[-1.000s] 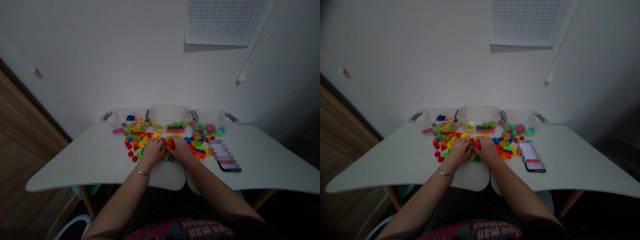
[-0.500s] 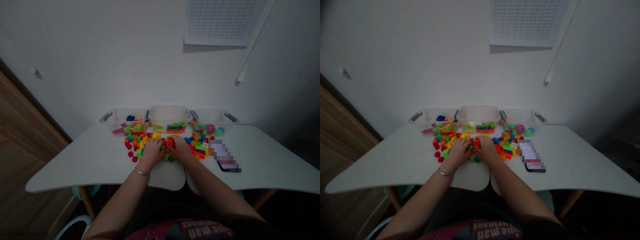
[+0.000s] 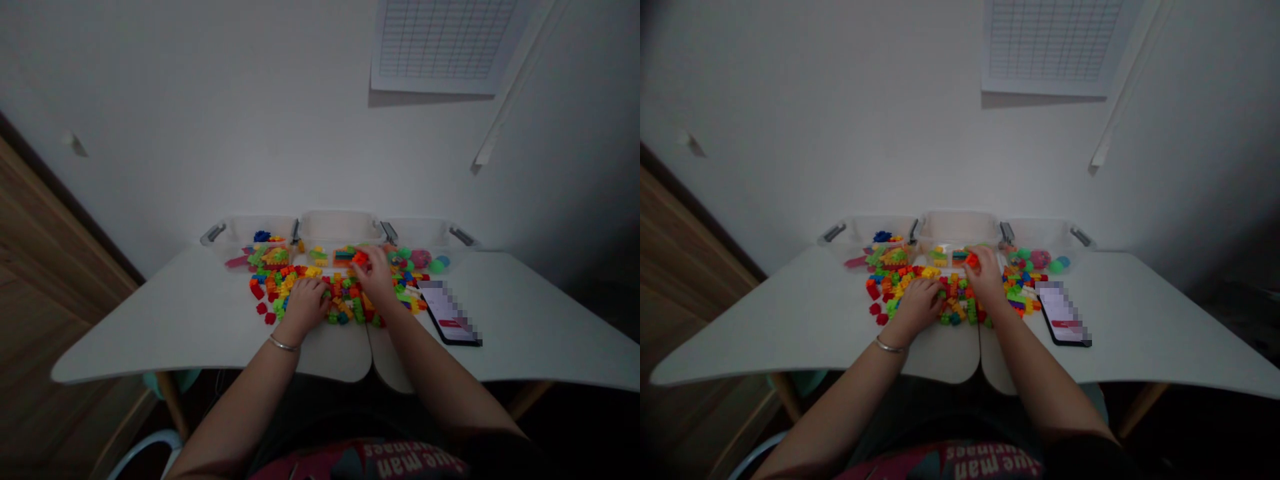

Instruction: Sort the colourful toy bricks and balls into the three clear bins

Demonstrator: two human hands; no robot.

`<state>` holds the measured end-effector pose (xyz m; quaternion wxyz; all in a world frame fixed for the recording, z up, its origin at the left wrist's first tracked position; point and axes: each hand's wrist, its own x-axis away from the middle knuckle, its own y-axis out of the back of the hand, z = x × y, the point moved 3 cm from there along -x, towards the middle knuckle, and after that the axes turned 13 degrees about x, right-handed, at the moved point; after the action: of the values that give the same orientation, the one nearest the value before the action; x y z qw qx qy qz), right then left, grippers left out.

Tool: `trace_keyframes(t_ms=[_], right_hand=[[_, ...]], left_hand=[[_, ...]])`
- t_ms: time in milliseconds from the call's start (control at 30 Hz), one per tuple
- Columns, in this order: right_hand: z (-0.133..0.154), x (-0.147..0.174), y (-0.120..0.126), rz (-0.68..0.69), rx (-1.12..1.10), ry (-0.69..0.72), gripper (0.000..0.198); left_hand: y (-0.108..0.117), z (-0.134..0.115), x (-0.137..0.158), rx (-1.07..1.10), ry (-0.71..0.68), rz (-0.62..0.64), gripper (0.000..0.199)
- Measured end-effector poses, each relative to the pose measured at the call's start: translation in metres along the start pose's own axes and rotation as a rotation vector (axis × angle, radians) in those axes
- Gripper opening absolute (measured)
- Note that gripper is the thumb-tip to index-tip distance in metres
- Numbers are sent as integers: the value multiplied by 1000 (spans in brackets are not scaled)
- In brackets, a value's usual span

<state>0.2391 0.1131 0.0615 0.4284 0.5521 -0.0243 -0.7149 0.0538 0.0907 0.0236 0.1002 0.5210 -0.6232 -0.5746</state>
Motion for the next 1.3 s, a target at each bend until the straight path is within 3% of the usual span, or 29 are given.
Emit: trace_keyframes(t_ms=[133,300,667,800,900,1167,1300], right_hand=[[-10,-36,9,-40,42,-128,27],[-7,-64,1,-19,115,-152,19],[17,-74,-17,289,502,-158,31],[16,-73,-22,398,647,-79,50],[15,-70,-24,412,685,-35,52],[8,-69,-22,382,602,-24,45],[3,-66,-19,289,247,-34,35]], left_hand=[[-1,2,0,9,17,-5,19],[-2,5,0,20,18,-13,20],[-4,5,1,12,17,-17,20],[-4,5,1,13,13,-17,20],[-3,4,1,14,10,-22,19],[-2,4,1,22,5,-23,19],[-1,4,1,17,10,-10,19]])
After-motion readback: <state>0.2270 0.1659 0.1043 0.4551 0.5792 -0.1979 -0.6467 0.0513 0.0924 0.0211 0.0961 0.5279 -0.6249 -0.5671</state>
